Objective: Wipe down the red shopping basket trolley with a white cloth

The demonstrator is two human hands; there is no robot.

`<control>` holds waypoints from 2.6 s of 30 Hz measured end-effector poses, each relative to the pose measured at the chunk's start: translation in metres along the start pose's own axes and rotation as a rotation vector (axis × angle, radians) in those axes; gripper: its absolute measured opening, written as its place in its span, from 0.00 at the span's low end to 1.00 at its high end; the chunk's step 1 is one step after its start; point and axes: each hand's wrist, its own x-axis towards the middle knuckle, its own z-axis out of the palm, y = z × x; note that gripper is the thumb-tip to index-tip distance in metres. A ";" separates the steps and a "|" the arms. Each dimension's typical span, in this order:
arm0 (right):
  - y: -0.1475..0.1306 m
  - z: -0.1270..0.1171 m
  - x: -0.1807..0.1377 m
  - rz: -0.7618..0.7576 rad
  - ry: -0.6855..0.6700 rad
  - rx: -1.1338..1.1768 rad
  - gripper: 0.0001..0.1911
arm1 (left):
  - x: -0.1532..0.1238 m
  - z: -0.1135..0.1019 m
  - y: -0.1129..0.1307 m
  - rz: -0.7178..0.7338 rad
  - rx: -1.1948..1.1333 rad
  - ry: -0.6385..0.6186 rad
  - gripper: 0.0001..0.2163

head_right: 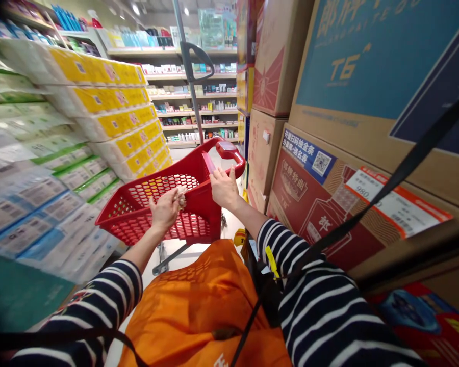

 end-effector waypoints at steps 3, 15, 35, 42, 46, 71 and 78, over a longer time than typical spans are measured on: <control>0.006 -0.004 -0.003 0.036 0.004 0.004 0.21 | -0.001 -0.003 -0.011 -0.155 0.016 0.055 0.18; 0.006 0.007 -0.004 0.050 0.067 0.043 0.25 | 0.011 0.005 0.085 0.076 -0.079 -0.010 0.20; 0.015 0.017 -0.007 0.081 0.190 0.049 0.25 | 0.014 0.006 0.082 0.121 -0.012 -0.009 0.21; 0.015 0.019 -0.009 0.086 0.188 0.047 0.26 | -0.010 -0.003 -0.029 -0.169 0.162 0.041 0.19; 0.009 0.020 -0.005 0.077 0.184 0.055 0.27 | -0.005 0.001 -0.023 -0.121 0.158 0.037 0.19; -0.039 0.030 0.006 -0.073 0.065 0.065 0.26 | -0.011 -0.006 -0.049 0.014 0.071 -0.041 0.20; -0.053 0.045 0.008 -0.142 0.026 0.072 0.26 | -0.029 -0.039 -0.128 -0.360 -0.126 0.130 0.17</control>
